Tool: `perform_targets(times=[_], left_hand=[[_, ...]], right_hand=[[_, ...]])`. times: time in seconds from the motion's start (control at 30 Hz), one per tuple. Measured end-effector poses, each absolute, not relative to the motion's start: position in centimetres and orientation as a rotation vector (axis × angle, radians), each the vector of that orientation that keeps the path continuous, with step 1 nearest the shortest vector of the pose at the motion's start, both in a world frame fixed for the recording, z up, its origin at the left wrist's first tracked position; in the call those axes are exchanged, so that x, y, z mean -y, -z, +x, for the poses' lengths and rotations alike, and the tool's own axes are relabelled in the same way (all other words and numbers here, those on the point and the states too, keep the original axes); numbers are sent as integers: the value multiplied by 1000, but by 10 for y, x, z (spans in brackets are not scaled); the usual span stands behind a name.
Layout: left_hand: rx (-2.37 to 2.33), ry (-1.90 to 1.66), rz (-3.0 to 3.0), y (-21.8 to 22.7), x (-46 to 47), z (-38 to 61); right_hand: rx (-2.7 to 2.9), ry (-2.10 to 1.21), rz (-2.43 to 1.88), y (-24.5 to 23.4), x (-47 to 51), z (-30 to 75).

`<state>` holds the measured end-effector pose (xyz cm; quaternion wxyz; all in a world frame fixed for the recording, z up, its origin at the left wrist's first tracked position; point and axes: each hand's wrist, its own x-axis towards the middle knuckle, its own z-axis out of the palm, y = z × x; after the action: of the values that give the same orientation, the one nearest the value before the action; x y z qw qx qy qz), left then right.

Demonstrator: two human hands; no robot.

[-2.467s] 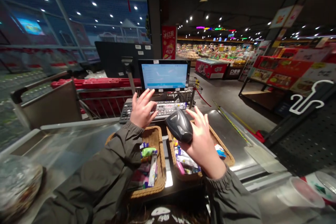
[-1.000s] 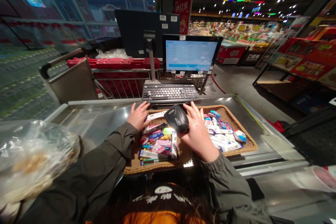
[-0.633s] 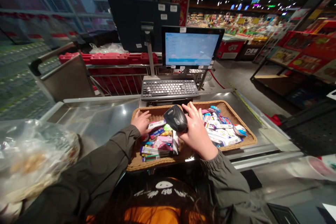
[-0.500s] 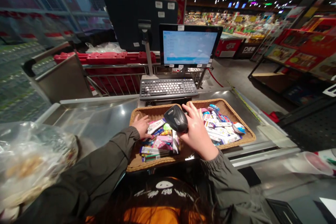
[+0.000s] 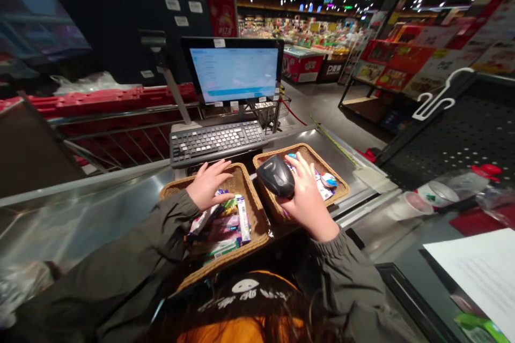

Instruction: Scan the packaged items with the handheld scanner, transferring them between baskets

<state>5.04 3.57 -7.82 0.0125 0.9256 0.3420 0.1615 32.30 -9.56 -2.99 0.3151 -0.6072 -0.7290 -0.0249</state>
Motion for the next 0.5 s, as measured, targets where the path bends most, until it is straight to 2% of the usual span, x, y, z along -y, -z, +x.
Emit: perform_targets(times=[0.23, 0.5], left_hand=[[-862, -316, 2827, 73, -46, 189], [-937, -86, 2853, 122, -56, 324]], right_hand=[[1743, 238, -1685, 26, 111, 398], [1693, 268, -1722, 29, 118, 459]])
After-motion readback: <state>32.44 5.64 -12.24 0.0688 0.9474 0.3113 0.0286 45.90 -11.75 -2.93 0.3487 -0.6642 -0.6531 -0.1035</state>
